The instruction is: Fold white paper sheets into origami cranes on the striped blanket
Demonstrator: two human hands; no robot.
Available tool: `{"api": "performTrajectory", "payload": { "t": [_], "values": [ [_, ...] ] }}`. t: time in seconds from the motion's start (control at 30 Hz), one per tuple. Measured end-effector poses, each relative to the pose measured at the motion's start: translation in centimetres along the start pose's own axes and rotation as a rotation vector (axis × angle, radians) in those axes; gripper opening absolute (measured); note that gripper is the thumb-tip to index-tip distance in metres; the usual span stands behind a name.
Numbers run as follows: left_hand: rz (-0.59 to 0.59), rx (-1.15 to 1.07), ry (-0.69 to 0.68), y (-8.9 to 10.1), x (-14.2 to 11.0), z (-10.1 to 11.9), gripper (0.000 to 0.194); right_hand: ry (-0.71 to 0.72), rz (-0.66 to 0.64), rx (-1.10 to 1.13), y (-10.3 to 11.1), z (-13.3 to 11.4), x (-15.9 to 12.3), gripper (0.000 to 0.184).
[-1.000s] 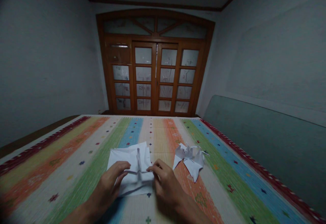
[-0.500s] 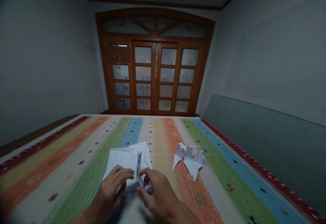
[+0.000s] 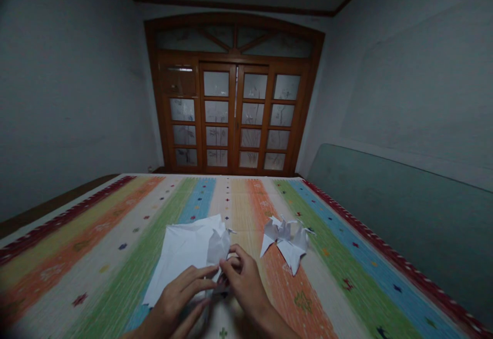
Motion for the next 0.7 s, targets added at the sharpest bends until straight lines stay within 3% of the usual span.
{"api": "performTrajectory", "payload": {
  "t": [0.13, 0.23, 0.3, 0.7],
  "values": [
    [0.175, -0.186, 0.373, 0.8, 0.2, -1.5, 0.027, -0.028, -0.042, -0.015, -0.3, 0.1, -0.1, 0.047],
    [0.259, -0.374, 0.603, 0.6, -0.1, -2.7, 0.041, -0.049, -0.072, -0.047, -0.7, 0.3, -0.4, 0.047],
    [0.262, -0.491, 0.685, 0.3, -0.2, -3.2, 0.048, -0.076, -0.091, -0.068, -0.9, 0.5, -0.6, 0.047],
    [0.094, -0.581, 0.675, 0.1, 0.5, -2.0, 0.015, -0.029, -0.108, -0.004, -1.3, -0.2, -0.9, 0.053]
  ]
}}
Point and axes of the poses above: each hand's wrist, its own x-axis towards the middle knuckle, its own y-axis out of the back of the hand, z = x × y, the point moved 5 cm from there along x, towards the middle knuckle
